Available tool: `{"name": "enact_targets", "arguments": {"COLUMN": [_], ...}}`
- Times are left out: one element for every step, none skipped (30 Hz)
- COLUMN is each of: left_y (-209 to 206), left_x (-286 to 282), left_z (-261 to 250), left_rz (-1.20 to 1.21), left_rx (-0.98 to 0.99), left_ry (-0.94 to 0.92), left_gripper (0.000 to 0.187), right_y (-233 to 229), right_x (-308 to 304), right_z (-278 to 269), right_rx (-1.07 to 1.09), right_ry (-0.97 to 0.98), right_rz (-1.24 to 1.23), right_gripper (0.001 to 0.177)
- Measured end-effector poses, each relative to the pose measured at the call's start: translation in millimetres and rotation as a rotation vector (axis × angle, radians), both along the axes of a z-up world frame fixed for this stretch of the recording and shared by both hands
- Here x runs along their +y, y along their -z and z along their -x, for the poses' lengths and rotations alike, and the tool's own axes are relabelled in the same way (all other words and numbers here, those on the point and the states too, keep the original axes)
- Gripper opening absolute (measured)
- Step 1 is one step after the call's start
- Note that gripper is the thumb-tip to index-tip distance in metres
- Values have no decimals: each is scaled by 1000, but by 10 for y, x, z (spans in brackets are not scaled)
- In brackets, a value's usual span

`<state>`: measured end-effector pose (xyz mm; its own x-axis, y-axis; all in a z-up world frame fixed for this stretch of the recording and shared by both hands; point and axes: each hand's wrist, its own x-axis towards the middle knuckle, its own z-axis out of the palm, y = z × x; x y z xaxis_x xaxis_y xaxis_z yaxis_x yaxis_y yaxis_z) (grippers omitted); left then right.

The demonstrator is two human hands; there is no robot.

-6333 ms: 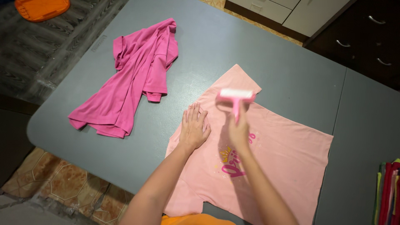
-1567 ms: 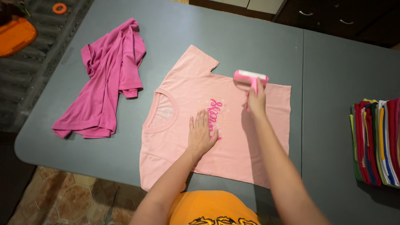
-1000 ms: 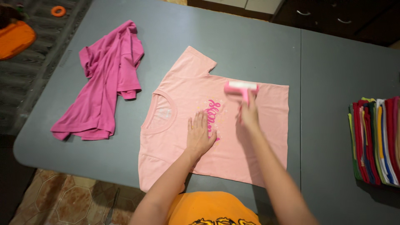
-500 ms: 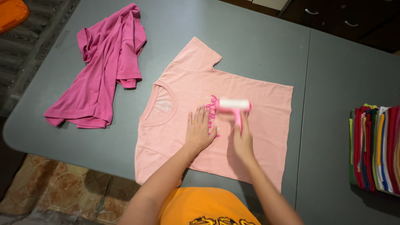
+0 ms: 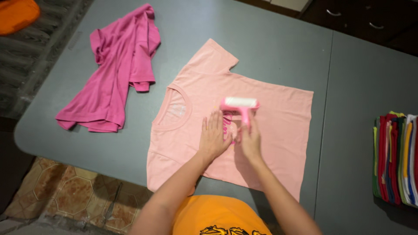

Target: The person uses a pink lint roller to clean two t-shirts laid out on a table. They roll the device over the surface of a peach t-shirt and then a pink t-shirt, removing lint or debris. The person folds the peach t-shirt and places it on a stack of other clothes.

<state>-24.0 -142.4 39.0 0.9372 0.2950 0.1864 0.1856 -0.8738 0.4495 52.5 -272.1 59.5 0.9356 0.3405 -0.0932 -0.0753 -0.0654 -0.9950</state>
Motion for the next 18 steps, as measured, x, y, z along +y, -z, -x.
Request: {"name": "enact_targets", "arguments": {"left_y": [10, 12, 12, 10, 9, 9, 8, 6, 4, 3, 3, 5, 8, 15, 21, 21, 20, 17], "left_x": [-26, -5, -3, 9, 3, -4, -3, -7, 0, -1, 4, -6, 2, 3, 6, 10, 17, 4], "left_z": [13, 5, 0, -5, -2, -8, -11, -5, 2, 13, 20, 11, -7, 2, 9, 9, 8, -9], "left_rz": [0, -8, -17, -33, -49, -63, -63, -61, -60, -58, -55, -49, -48, -44, -40, -35, -29, -23], "left_rx": [13, 21, 29, 28, 26, 22, 29, 37, 46, 30, 15, 0, 4, 12, 20, 26, 31, 32], "left_ry": [-2, -3, -4, -3, -2, -3, 0, 1, 2, 1, 0, 1, 2, 3, 3, -1, -4, -6], "left_gripper": [90, 91, 92, 89, 87, 85, 86, 86, 86, 87, 87, 87, 87, 86, 85, 85, 85, 84], "right_y": [11, 22, 33, 48, 66, 82, 55, 23, 7, -35, -92, -121, -134, -166, -209, -265, -337, -388], "right_x": [-7, 70, 174, 294, 398, 519, 650, 739, 784, 786, 775, 636, 438, 200, -13, -236, -438, -526], "right_z": [104, 82, -24, -171, -330, -536, -845, -1065, -1149, -1213, -1249, -1151, -948, -736, -510, -252, -30, 85], "right_rx": [10, -53, -116, -180, -296, -416, -371, -325, -184, -43, 99, -2, -103, -199, -295, -200, -105, -41], "right_ry": [-11, 16, 43, 67, 71, 73, 46, 16, 32, 49, 66, 51, 36, 24, 10, 34, 56, 79], "right_rz": [42, 115, 188, 255, 242, 230, 252, 274, 194, 117, 38, -17, -71, -78, -85, 7, 97, 144], "right_gripper": [58, 55, 52, 49, 47, 45, 49, 53, 53, 53, 54, 53, 53, 51, 49, 52, 55, 56]}}
